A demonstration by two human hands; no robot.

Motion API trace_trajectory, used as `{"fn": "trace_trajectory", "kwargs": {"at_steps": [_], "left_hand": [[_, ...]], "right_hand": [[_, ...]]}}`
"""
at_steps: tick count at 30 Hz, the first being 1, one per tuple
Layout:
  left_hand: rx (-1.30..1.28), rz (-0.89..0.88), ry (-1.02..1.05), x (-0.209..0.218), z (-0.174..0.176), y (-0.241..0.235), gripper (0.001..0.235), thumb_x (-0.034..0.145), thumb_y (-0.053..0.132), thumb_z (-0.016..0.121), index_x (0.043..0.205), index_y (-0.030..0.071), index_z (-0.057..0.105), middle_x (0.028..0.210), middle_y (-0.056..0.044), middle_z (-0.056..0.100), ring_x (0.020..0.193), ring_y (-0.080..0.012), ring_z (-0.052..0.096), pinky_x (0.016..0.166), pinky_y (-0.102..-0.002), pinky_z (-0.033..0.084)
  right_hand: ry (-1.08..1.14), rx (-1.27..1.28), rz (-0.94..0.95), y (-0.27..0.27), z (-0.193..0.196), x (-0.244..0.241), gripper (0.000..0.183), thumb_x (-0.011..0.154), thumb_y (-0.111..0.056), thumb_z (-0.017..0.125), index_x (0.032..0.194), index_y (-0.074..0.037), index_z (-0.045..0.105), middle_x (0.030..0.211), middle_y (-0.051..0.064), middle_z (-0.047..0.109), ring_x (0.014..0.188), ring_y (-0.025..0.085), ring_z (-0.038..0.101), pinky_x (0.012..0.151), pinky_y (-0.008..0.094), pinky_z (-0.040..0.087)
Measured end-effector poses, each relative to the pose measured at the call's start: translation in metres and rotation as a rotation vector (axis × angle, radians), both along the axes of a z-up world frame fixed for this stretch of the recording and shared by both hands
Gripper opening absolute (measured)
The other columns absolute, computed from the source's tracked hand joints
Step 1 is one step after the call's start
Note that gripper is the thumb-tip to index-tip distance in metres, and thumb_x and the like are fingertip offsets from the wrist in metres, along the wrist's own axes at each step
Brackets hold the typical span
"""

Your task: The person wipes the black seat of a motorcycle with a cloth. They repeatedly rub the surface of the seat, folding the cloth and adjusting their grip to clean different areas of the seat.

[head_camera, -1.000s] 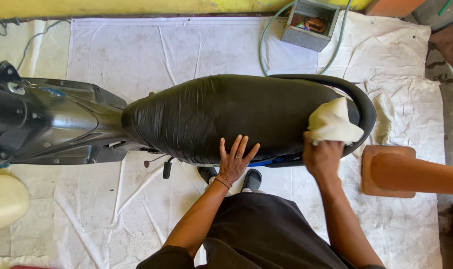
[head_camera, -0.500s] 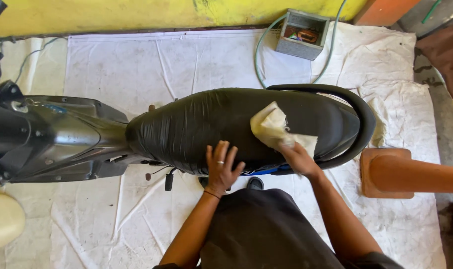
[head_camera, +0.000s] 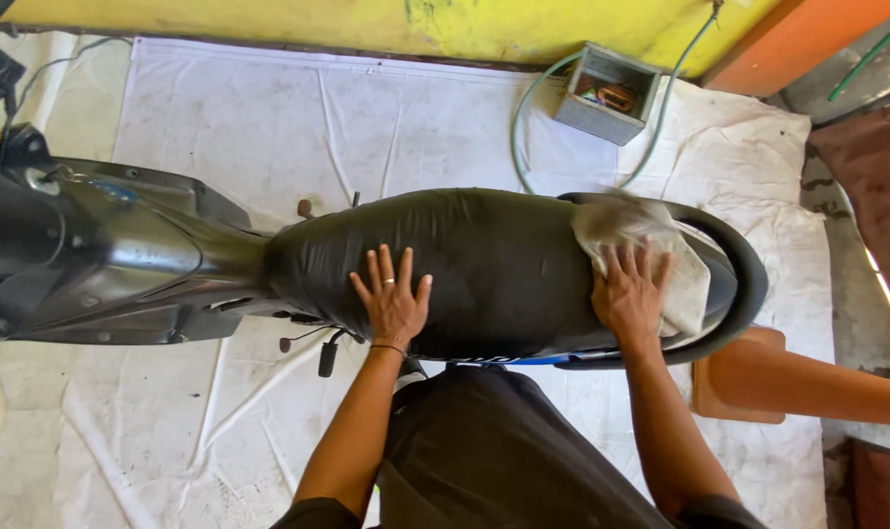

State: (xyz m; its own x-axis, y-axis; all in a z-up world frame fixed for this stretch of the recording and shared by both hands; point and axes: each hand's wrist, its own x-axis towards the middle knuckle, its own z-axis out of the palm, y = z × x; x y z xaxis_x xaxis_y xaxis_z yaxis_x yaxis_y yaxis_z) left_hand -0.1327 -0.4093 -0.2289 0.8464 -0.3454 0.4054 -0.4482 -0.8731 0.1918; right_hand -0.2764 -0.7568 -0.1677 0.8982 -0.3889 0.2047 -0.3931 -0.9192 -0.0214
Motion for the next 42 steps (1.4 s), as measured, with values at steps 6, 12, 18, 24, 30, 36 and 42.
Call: {"fn": "trace_trajectory", "kwargs": {"at_steps": [6, 12, 18, 24, 30, 36, 42], "left_hand": [[0.009, 0.007, 0.05, 0.007, -0.015, 0.004, 0.059, 0.099, 0.059, 0.049, 0.146, 0.023, 0.052, 0.152, -0.019, 0.045, 0.145, -0.0386, 0.037, 0.108, -0.074, 0.021], [-0.07, -0.09, 0.067, 0.037, -0.009, 0.024, 0.04, 0.098, 0.035, 0.053, 0.136, 0.025, 0.059, 0.138, -0.007, 0.054, 0.13, -0.0277, 0.05, 0.107, -0.067, 0.03], [-0.054, 0.074, 0.007, 0.069, -0.014, 0.088, 0.046, 0.094, 0.034, 0.058, 0.135, 0.012, 0.063, 0.148, -0.02, 0.052, 0.143, -0.037, 0.043, 0.114, -0.067, 0.023], [0.032, 0.095, 0.018, 0.083, -0.009, 0.111, 0.052, 0.099, 0.043, 0.054, 0.142, 0.015, 0.059, 0.153, -0.02, 0.048, 0.147, -0.0369, 0.038, 0.112, -0.073, 0.016], [-0.038, 0.074, 0.228, 0.088, 0.002, 0.113, 0.056, 0.101, 0.048, 0.05, 0.145, 0.015, 0.053, 0.156, -0.017, 0.042, 0.145, -0.0363, 0.034, 0.109, -0.071, 0.021], [-0.097, 0.062, 0.134, 0.113, 0.014, 0.124, 0.042, 0.098, 0.044, 0.055, 0.127, 0.015, 0.064, 0.132, -0.009, 0.055, 0.122, -0.0318, 0.048, 0.101, -0.057, 0.031], [-0.233, 0.128, -0.033, 0.114, -0.015, 0.123, 0.041, 0.099, 0.047, 0.053, 0.127, 0.02, 0.063, 0.135, -0.009, 0.055, 0.129, -0.0295, 0.051, 0.104, -0.061, 0.035]], "right_hand": [[0.004, 0.14, 0.126, 0.021, -0.025, 0.048, 0.058, 0.101, -0.033, 0.057, 0.155, -0.015, 0.051, 0.165, 0.017, 0.04, 0.151, 0.046, 0.032, 0.117, 0.072, 0.021], [-0.176, 0.157, 0.526, 0.181, -0.048, 0.109, 0.064, 0.098, -0.03, 0.042, 0.157, -0.006, 0.042, 0.158, 0.023, 0.043, 0.15, 0.041, 0.035, 0.122, 0.058, 0.021], [0.671, 1.161, 0.066, 0.229, 0.022, 0.08, 0.055, 0.097, -0.058, 0.055, 0.125, -0.015, 0.073, 0.122, 0.025, 0.071, 0.123, 0.044, 0.063, 0.107, 0.055, 0.047], [-0.551, 1.887, -0.523, 0.052, 0.014, 0.02, 0.038, 0.103, -0.052, 0.056, 0.122, -0.022, 0.07, 0.109, 0.008, 0.075, 0.093, 0.024, 0.075, 0.081, 0.045, 0.058], [-0.624, 0.835, -0.613, 0.022, 0.092, 0.035, 0.043, 0.119, -0.049, 0.05, 0.128, -0.009, 0.061, 0.106, 0.002, 0.064, 0.086, 0.009, 0.063, 0.072, 0.026, 0.057], [-0.03, 0.091, -0.022, 0.073, -0.026, 0.096, 0.052, 0.094, -0.02, 0.056, 0.14, 0.0, 0.068, 0.146, 0.02, 0.064, 0.151, 0.044, 0.035, 0.12, 0.063, 0.011], [0.185, 0.214, -0.073, 0.119, -0.046, 0.163, 0.067, 0.098, -0.046, 0.048, 0.163, -0.037, 0.036, 0.169, 0.007, 0.034, 0.155, 0.045, 0.023, 0.12, 0.071, 0.009]]}}
